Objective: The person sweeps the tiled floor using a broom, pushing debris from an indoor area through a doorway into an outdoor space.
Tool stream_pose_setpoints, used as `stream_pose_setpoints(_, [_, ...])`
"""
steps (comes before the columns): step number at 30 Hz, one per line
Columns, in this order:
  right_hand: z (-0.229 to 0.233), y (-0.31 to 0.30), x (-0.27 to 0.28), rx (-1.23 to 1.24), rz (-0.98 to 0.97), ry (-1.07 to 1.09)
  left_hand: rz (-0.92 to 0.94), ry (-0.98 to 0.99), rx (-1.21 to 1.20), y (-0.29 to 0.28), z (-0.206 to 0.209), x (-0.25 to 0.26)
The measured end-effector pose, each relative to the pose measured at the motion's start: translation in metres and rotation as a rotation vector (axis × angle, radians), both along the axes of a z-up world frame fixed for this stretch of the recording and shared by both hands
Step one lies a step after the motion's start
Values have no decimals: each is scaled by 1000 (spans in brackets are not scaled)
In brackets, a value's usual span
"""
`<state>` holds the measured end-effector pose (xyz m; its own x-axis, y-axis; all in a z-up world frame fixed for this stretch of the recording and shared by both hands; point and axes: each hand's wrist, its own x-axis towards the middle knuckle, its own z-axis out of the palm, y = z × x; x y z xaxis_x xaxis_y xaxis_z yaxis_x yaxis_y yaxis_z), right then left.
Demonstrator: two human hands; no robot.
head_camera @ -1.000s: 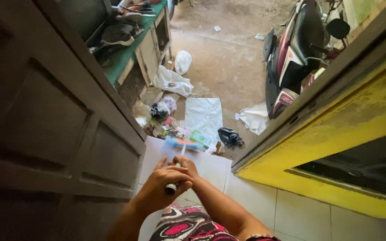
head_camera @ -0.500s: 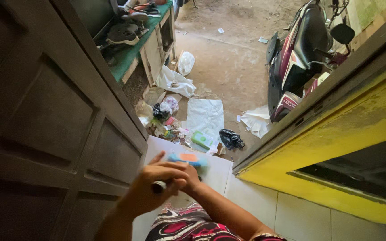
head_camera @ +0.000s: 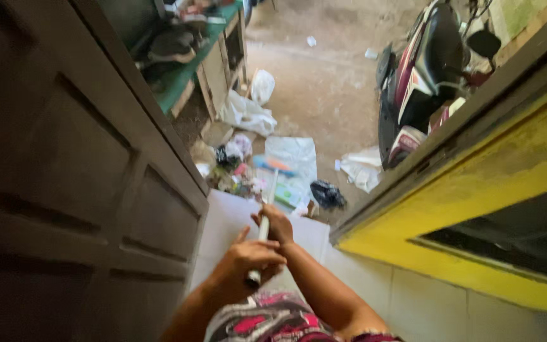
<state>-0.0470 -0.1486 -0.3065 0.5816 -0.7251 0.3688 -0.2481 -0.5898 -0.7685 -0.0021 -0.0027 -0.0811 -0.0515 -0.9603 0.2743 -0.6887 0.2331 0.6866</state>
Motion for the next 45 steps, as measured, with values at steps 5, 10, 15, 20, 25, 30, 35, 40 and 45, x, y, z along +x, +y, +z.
stream_pose_setpoints(5, [-3, 10, -6, 132, -63, 78, -13, 45, 0, 5, 11, 1])
stream_pose_setpoints(10, [-50, 22, -30, 241, 183, 136, -125, 126, 126, 6, 12, -9])
stream_pose_setpoints(15, [9, 10, -29, 166, 79, 47, -52, 65, 27, 1, 39, -15])
stream_pose_setpoints(20, [59, -2, -22, 123, -72, -84, -72, 50, -3, -4, 51, -22])
stream_pose_setpoints(25, [9, 2, -24, 185, -78, 19, -62, 136, 42, -6, 31, -18])
stream_pose_setpoints(30, [-47, 13, -38, 339, 103, 132, -72, 125, 149, -10, 13, -16])
stream_pose_setpoints(35, [16, 3, -33, 166, -70, 117, -36, 119, -5, -10, 38, -23])
stream_pose_setpoints(40, [72, -23, -21, 129, -106, -113, -49, 11, -35, -17, 50, -30])
stream_pose_setpoints(45, [15, -4, -24, 231, -59, -43, -57, 55, 20, -15, 35, -26])
